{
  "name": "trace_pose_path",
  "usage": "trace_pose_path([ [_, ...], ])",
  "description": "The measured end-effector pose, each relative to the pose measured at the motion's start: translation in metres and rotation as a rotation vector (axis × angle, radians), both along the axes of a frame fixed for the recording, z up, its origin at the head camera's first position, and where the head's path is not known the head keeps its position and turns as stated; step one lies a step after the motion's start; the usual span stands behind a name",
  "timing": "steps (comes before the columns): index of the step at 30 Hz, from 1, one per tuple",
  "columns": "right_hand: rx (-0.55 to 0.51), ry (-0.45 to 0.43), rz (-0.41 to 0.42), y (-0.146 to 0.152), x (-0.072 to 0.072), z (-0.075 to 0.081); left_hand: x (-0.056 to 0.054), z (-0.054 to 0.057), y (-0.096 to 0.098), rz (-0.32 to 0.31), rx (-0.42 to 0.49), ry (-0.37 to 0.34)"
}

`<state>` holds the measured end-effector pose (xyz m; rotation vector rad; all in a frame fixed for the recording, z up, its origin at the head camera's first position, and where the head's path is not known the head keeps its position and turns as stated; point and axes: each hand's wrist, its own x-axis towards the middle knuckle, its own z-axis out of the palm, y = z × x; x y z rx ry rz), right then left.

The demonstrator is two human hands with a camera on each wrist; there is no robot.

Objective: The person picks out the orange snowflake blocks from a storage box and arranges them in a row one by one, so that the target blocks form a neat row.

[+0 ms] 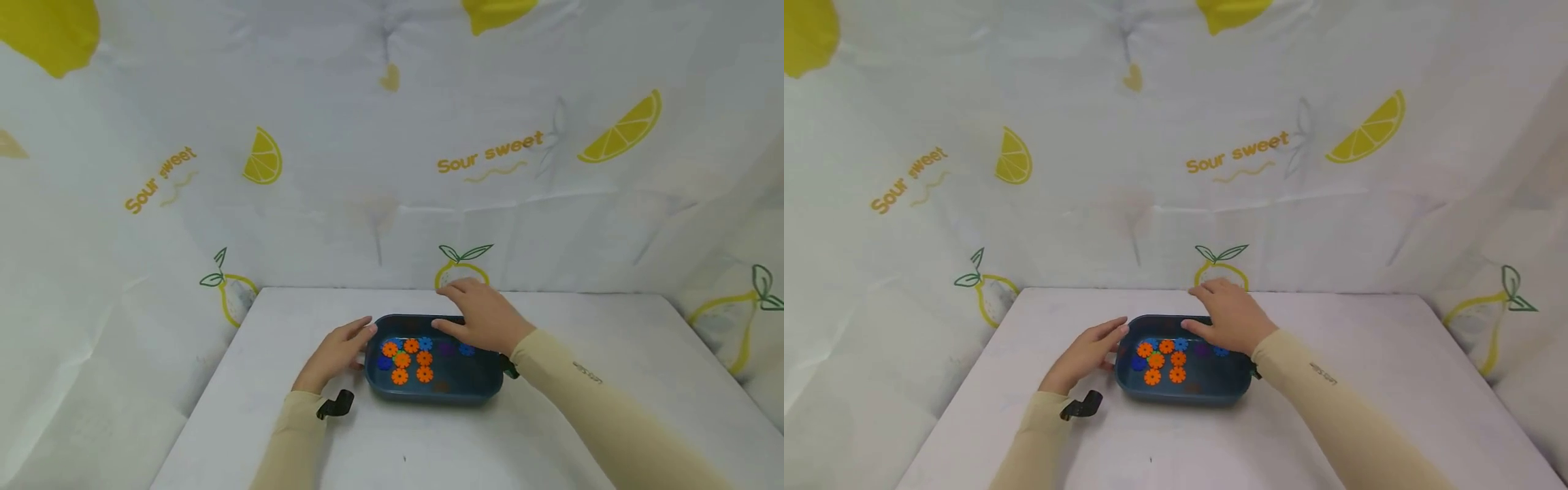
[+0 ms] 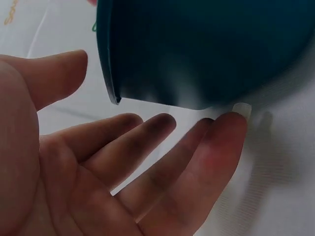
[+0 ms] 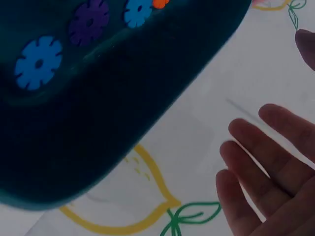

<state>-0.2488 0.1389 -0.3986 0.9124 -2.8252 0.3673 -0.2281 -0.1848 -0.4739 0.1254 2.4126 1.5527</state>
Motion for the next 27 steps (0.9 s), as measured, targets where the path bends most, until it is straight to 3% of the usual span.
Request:
trace_pose_path([
  [7,-0.068,-0.315,0.131,-0.047,-0.022,-0.014,-0.004,-0.008,-0.004,-0.085,0.168,-0.065],
  [12,-0.078,-0.425,0.158,-0.073,-0.03,-0.033,-0.007,-0.014,-0.008,-0.096,0.246,-0.088],
  [16,-0.066,-0.447,0.145,-0.09,-0.029,-0.045,-0.007,-0.019,-0.011,-0.086,0.286,-0.109],
  [27,0.0,-0.35,0.137,-0.107,-0.026,-0.065,-0.006,-0.027,-0.021,-0.067,0.315,-0.132],
])
